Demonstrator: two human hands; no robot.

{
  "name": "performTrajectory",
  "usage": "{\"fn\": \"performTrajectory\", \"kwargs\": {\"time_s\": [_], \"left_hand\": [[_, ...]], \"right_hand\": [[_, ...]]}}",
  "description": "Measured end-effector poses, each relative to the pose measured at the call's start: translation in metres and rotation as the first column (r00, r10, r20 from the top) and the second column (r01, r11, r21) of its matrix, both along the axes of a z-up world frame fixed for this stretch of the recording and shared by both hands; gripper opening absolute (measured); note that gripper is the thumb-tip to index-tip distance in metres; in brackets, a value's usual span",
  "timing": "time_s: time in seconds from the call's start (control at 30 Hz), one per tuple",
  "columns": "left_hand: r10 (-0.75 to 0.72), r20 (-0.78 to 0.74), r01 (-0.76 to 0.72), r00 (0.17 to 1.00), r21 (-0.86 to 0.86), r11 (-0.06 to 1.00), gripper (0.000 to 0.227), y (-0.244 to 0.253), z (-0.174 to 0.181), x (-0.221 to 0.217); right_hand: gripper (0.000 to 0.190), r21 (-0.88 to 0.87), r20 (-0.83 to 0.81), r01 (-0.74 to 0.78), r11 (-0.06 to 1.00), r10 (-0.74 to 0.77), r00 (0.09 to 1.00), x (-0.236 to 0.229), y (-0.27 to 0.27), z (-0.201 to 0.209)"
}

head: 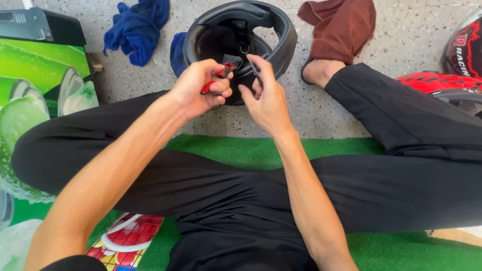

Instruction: The person repairs or adjusts the strap of a motorcycle helmet using pliers.

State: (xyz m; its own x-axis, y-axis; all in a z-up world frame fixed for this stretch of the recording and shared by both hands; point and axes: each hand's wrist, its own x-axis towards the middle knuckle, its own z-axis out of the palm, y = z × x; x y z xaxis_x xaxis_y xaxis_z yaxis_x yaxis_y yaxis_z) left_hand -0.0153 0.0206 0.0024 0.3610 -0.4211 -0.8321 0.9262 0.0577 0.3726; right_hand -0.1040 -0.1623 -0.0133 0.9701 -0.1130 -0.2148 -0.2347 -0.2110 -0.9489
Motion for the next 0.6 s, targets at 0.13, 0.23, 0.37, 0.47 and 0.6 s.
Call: {"fn": "performTrajectory", "kwargs": {"time_s": [0.13, 0.23, 0.37, 0.47, 0.6], "left_hand": [[0.049, -0.02, -0.05, 0.999, -0.017, 0.999, 0.024, -0.02, -0.005, -0.003], [0.088, -0.062, -0.089, 0.994, -0.006, 0.996, 0.025, -0.043, -0.006, -0.011], [0.022, -0.08, -0.026, 0.997, -0.041, 0.999, 0.025, -0.054, -0.005, -0.015], [-0.205, 0.025, 0.205, 0.978, 0.006, 0.979, 0.026, -0.036, -0.009, -0.004], [-0.614, 0.203, 0.565, 0.763, 0.253, 0.785, 0.029, -0.002, -0.026, 0.015]], "right_hand": [[0.057, 0.033, 0.133, -0.022, 0.999, 0.017, 0.991, 0.01, -0.01, -0.009], [0.039, 0.011, 0.153, 0.018, 1.0, -0.02, 0.988, 0.019, -0.03, -0.023], [0.035, -0.129, 0.259, 0.015, 0.992, 0.019, 0.966, 0.028, -0.052, -0.027], [0.03, -0.06, 0.34, 0.004, 0.998, 0.016, 0.94, 0.027, -0.055, -0.034], [0.011, 0.188, -0.048, 0.014, 0.982, -0.005, 0.999, 0.004, -0.044, -0.055]]}}
